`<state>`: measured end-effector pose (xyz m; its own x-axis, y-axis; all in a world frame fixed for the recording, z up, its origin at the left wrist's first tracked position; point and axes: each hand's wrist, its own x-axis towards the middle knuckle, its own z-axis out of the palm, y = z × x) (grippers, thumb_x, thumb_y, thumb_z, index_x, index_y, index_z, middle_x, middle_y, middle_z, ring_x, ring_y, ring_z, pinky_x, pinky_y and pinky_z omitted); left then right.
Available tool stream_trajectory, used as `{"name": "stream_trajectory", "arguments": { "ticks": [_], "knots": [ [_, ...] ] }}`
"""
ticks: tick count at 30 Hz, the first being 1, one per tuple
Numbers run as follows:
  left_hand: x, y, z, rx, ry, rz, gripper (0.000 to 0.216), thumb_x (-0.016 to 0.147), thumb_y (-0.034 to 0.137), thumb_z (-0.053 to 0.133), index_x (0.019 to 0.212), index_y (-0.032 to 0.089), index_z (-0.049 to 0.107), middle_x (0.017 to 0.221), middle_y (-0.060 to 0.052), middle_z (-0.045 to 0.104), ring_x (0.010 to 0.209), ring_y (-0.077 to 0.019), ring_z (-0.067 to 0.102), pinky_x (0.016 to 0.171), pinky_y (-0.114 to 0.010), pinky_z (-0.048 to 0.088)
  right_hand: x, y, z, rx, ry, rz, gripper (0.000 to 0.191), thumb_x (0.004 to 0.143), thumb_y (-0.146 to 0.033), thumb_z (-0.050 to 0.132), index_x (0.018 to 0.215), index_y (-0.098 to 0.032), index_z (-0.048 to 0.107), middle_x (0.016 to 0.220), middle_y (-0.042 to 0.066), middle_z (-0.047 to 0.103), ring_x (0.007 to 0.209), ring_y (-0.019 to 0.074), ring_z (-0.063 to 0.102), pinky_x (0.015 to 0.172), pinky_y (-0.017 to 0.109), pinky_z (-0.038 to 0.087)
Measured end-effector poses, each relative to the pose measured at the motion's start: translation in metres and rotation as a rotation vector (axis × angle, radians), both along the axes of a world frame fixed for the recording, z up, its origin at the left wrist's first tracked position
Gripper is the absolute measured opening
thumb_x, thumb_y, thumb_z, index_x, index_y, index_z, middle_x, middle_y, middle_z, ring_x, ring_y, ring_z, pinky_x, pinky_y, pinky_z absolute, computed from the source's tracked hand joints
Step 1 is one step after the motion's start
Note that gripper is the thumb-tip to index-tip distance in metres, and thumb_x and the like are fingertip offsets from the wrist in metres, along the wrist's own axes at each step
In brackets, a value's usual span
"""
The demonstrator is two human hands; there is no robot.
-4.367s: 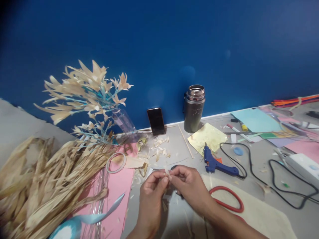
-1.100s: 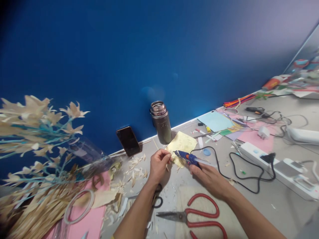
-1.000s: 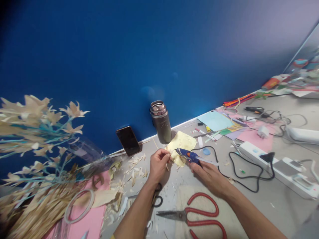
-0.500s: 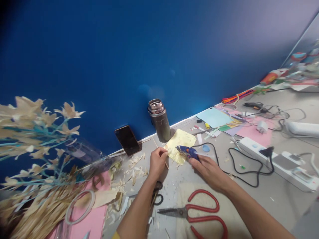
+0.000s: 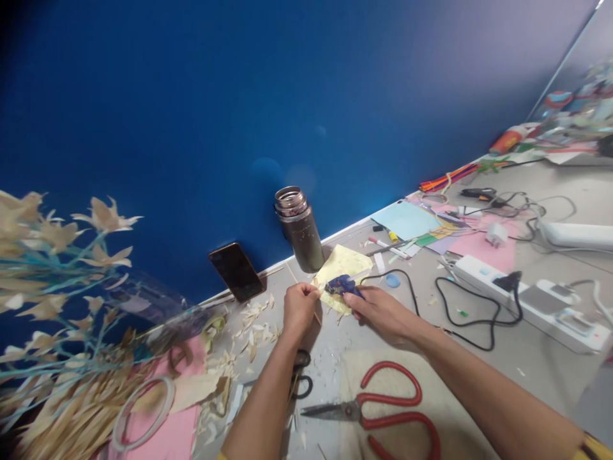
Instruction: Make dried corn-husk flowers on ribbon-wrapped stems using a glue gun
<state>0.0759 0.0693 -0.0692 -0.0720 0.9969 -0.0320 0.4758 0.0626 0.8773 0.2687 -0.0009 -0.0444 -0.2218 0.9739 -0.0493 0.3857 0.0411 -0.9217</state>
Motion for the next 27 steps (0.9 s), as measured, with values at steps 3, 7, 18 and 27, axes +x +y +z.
{"name": "stream_trajectory", "arguments": {
  "ticks": [3,7,18,27],
  "knots": [
    [0.0003,-0.0004,0.0000,0.005,0.011,-0.005,0.014,0.067,0.010,0.063,0.058,0.020,0.067,0.062,-0.004,0.070,0.060,-0.0187,0.060,0.059,-0.027,0.038,-0.0009,0.0023,-0.0032,0.001,-0.019,-0.014,0.057,0.095,-0.067,0.040,0.071,-0.018,0.058,0.066,0.003,0.062,0.061,0.0162,0.054,0.059,0.029,0.041],
    [-0.0009,-0.0017,0.0018,0.018,0.032,-0.026,0.016,0.067,0.009,0.062,0.057,0.021,0.066,0.060,-0.004,0.068,0.058,-0.0188,0.059,0.059,-0.027,0.037,-0.0023,0.0042,-0.0064,-0.021,-0.023,-0.004,0.059,0.094,-0.069,0.039,0.070,-0.018,0.057,0.066,0.002,0.061,0.062,0.0168,0.055,0.060,0.029,0.041],
    [-0.0027,-0.0012,-0.0009,0.037,0.026,-0.054,0.013,0.069,0.012,0.062,0.060,0.020,0.067,0.063,-0.004,0.069,0.062,-0.0192,0.060,0.061,-0.027,0.039,-0.0027,0.0033,-0.0079,0.021,-0.087,-0.058,0.059,0.096,-0.067,0.038,0.066,-0.019,0.056,0.064,0.002,0.061,0.059,0.0166,0.055,0.058,0.028,0.039],
    [-0.0043,0.0004,-0.0061,0.048,-0.039,-0.054,0.011,0.067,0.013,0.066,0.058,0.021,0.066,0.060,-0.003,0.067,0.060,-0.0182,0.058,0.060,-0.026,0.039,-0.0034,0.0018,-0.0100,0.011,-0.161,-0.044,0.058,0.095,-0.068,0.035,0.068,-0.021,0.054,0.065,0.002,0.062,0.061,0.0181,0.057,0.060,0.029,0.041]
  ]
}}
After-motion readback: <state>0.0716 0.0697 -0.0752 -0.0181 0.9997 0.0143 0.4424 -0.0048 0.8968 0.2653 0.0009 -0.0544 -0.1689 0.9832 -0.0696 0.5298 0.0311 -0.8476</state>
